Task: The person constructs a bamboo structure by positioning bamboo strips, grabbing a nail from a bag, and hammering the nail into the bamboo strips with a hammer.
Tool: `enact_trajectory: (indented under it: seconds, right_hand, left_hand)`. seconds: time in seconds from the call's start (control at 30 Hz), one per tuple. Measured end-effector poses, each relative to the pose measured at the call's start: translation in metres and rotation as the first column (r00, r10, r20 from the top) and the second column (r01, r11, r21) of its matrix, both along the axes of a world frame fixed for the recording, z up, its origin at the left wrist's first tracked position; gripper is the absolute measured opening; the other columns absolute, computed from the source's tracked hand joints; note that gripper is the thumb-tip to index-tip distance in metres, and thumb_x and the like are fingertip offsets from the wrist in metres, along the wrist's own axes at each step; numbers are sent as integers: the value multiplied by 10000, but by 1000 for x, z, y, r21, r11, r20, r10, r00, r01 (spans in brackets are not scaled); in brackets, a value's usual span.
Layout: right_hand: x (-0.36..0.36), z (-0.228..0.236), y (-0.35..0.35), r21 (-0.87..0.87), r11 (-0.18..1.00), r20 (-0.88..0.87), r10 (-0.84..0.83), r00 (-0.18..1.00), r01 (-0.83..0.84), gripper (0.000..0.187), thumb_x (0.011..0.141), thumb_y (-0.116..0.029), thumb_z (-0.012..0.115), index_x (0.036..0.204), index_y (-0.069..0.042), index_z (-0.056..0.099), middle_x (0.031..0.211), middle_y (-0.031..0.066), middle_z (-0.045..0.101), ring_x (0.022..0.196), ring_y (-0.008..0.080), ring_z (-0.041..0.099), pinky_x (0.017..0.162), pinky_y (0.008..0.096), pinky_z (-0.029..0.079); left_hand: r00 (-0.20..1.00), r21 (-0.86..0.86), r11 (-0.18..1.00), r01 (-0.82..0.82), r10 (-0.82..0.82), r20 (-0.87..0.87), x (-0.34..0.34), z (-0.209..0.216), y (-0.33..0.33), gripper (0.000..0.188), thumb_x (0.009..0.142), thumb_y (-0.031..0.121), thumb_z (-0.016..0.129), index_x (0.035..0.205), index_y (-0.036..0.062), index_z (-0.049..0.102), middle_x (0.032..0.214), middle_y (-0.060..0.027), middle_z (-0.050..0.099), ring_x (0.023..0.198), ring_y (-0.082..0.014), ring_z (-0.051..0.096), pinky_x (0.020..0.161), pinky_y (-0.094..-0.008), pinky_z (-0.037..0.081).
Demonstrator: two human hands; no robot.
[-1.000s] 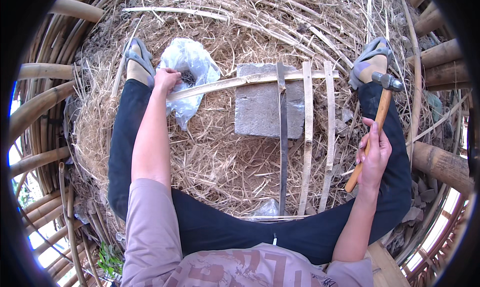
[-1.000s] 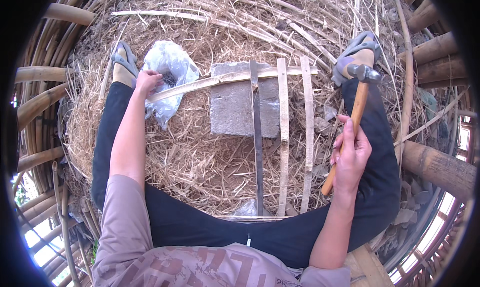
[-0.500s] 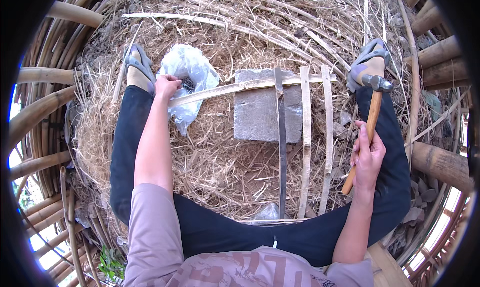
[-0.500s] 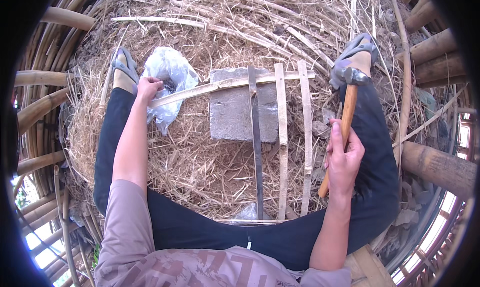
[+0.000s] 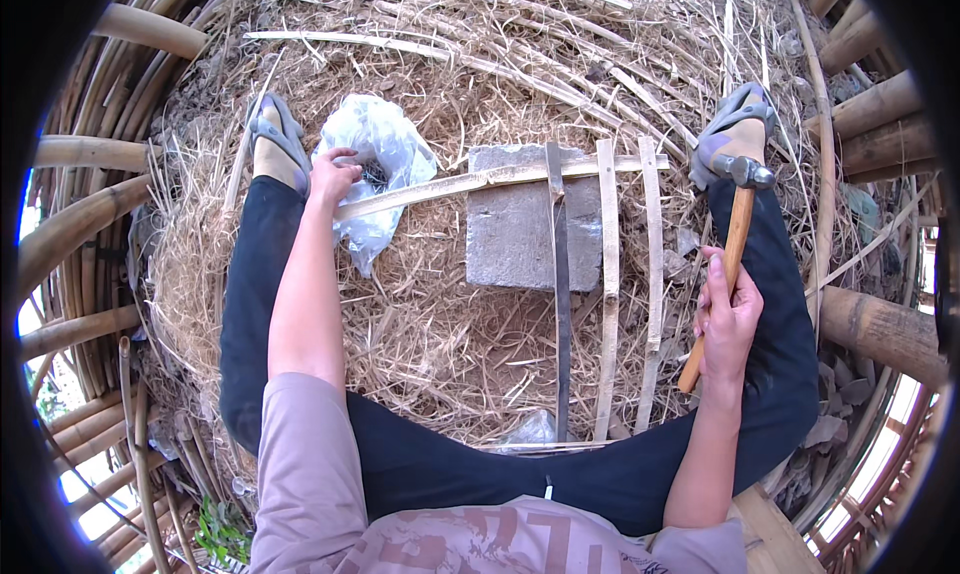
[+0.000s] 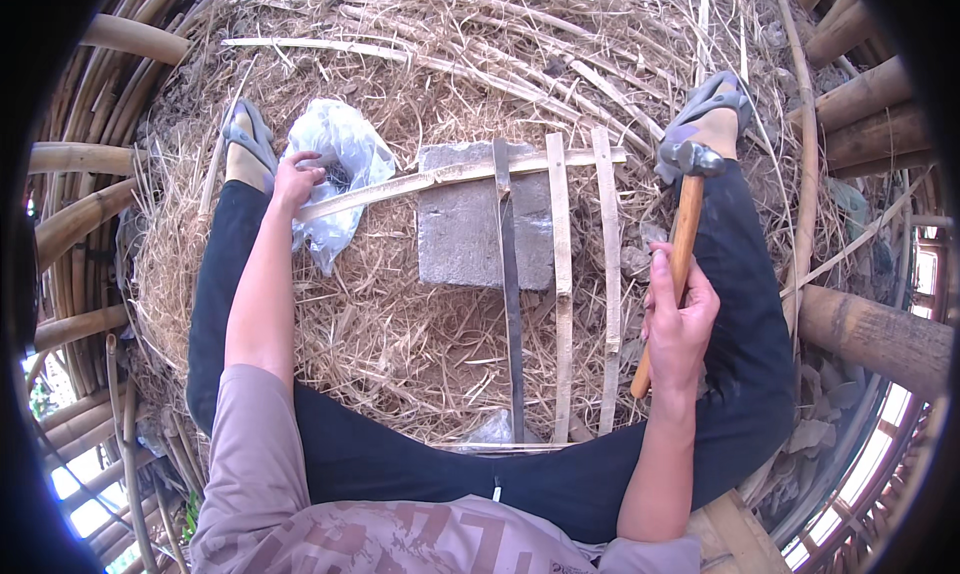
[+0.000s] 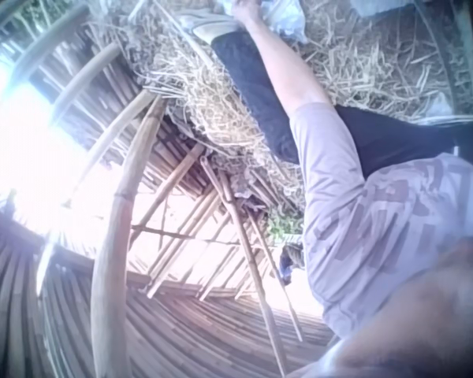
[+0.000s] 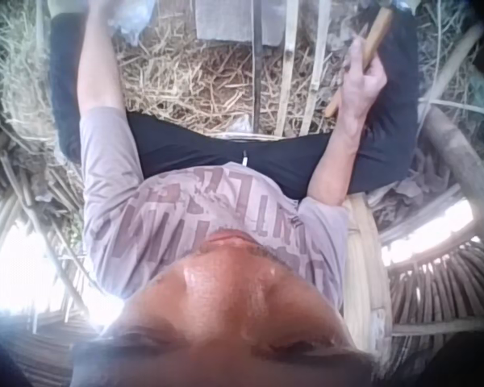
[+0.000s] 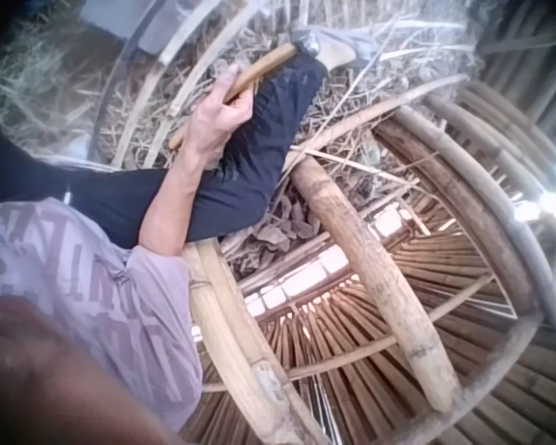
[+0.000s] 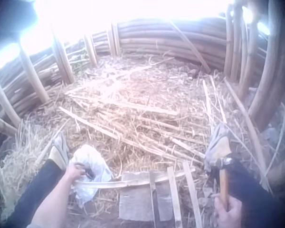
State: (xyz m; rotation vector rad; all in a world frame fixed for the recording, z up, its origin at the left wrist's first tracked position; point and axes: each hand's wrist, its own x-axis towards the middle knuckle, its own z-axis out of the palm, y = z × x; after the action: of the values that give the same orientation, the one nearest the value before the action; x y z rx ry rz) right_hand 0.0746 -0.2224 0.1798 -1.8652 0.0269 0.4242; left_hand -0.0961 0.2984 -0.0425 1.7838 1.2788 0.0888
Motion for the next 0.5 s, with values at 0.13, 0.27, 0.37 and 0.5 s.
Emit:
enact_trajectory:
  seconds: [0.13,0.27,0.37,0.5]
  right_hand:
    - [-1,0,0,10,1000,5,5,1000,-5,252,1007,-248,622,1124,-34,684,645,-59,478,453,-11,389,375,173,318]
    - [-1,-2,3,16,1000,-2,9,1000,-9,253,1005,-247,623,1126,-33,684,644,-59,476,456,-12,387,376,172,317]
    - [-1,-1,3,6,1000,-2,5,1000,-5,251,1004,-245,624,1126,-35,685,645,-59,476,459,-13,388,376,171,315]
    - [-1,-1,3,7,1000,-11,3,1000,-3,247,1003,-244,626,1125,-38,684,647,-61,476,461,-17,388,377,169,315]
  left_hand:
    - [999,7,999,32,-32,-27,1,1,-2,303,803,7,747,1104,14,708,894,-97,753,785,-150,726,744,-281,578]
    - [999,-6,1000,8,-8,40,-7,-11,10,239,840,12,731,1078,5,717,891,-100,754,777,-141,723,735,-270,584]
    - [997,-43,999,0,4,78,-3,-16,7,207,861,8,723,1067,-9,722,897,-100,755,780,-135,721,736,-262,589]
    - [991,-97,995,-13,26,133,-4,-19,10,182,877,11,722,1055,-27,728,898,-97,755,797,-132,719,747,-255,594]
